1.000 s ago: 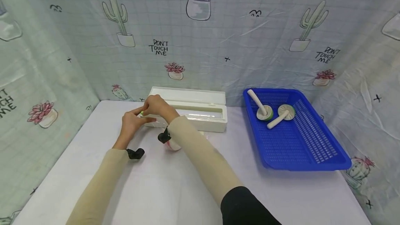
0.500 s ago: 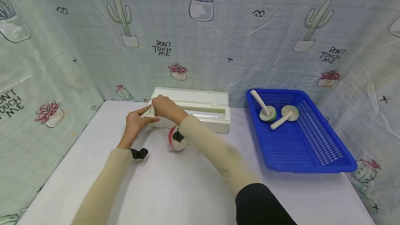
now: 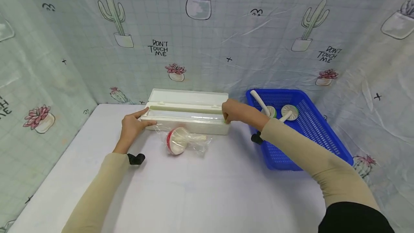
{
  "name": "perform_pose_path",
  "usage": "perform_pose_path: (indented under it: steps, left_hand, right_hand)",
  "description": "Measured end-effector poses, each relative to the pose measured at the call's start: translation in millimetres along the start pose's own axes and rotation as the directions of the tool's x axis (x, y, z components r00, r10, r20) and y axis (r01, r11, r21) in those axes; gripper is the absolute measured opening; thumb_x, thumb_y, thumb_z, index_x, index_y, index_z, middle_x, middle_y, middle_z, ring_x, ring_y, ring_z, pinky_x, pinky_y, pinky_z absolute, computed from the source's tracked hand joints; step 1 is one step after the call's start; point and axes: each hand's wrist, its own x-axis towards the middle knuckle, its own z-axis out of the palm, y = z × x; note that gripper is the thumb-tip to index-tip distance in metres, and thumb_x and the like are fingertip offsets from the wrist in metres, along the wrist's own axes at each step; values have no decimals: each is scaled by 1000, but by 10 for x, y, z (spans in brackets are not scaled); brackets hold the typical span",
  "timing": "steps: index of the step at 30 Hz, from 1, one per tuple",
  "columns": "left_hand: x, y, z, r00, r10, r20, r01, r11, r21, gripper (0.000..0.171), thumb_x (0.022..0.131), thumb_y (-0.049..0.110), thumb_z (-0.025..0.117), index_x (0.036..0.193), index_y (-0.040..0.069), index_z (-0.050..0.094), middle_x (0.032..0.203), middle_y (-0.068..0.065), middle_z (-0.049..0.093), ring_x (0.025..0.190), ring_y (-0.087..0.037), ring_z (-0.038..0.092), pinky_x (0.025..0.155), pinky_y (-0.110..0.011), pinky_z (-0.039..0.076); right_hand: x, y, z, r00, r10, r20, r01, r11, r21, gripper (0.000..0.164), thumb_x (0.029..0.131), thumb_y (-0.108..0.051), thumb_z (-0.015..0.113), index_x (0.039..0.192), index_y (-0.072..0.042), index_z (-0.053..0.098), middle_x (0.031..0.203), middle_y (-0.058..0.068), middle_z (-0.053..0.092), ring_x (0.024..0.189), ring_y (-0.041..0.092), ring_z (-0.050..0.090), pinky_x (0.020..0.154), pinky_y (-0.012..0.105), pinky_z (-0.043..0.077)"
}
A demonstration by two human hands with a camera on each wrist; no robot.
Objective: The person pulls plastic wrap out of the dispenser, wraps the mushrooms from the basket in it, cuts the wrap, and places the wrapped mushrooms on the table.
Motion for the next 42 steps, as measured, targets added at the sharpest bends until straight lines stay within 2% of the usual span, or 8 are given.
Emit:
perform_pose_path:
  steps: [8,13,16,22,25,28,35,42]
  left_hand:
    - [-47,-40,-23,997,-32,71,31,999,18,75,83,30,86,148,18,51,153,-25,41,138,-44,44,102,-52,45]
    - [-154,5,-21,991,-18,133,10,998,58,81,89,22,81,157,8,38,154,-32,37,127,-46,53,100,-55,47]
    - [-225,111,17,995,11,95,-16,998,57,80,90,17,79,153,-4,34,150,-39,35,131,-53,44,107,-61,40]
    - [-395,303,50,998,67,7,-67,994,83,35,94,14,74,113,-6,53,131,-35,32,122,-54,31,95,-62,37]
    - [-444,324,23,989,134,63,-139,987,83,21,99,16,68,104,-3,61,124,-31,46,117,-50,43,91,-54,45]
    - [-450,336,-35,969,164,186,-163,986,-19,31,103,25,63,117,-3,59,122,-25,59,116,-43,58,91,-50,53]
    - [-480,350,-70,867,109,487,38,959,-282,66,102,35,63,147,-3,34,142,-27,47,124,-42,58,101,-49,52]
    - [-611,385,96,882,168,441,7,929,-369,23,99,8,66,110,-11,58,108,-25,63,94,-26,70,84,-36,61]
  right_hand:
    - [-123,-116,94,996,5,-91,-15,995,-104,4,88,-3,77,84,-4,77,82,7,73,72,19,65,63,29,56]
    - [-157,-596,196,933,-87,-349,86,996,-18,16,96,-12,70,110,-5,75,106,10,72,96,25,68,80,36,58]
    - [-43,-973,251,903,-175,-392,222,972,78,42,98,-27,71,135,-8,63,129,11,65,119,28,60,102,39,50]
    - [306,-1407,447,961,-113,-252,112,994,-17,84,84,-62,75,153,-26,43,149,6,48,136,32,42,108,49,44]
    - [410,-1393,553,968,-67,-240,50,996,-77,90,77,-67,79,150,-27,46,145,4,50,138,31,38,106,50,45]
    - [422,-1334,594,962,-73,-264,52,995,-87,90,73,-67,81,145,-24,49,139,4,52,137,29,39,106,47,45]
    - [313,-1216,589,951,-60,-303,108,983,147,83,78,-60,81,144,-19,53,134,6,54,119,24,53,98,37,52]
    - [237,-1096,665,948,-38,-315,149,930,335,79,79,-50,84,143,-17,52,131,9,52,103,19,59,90,30,54]
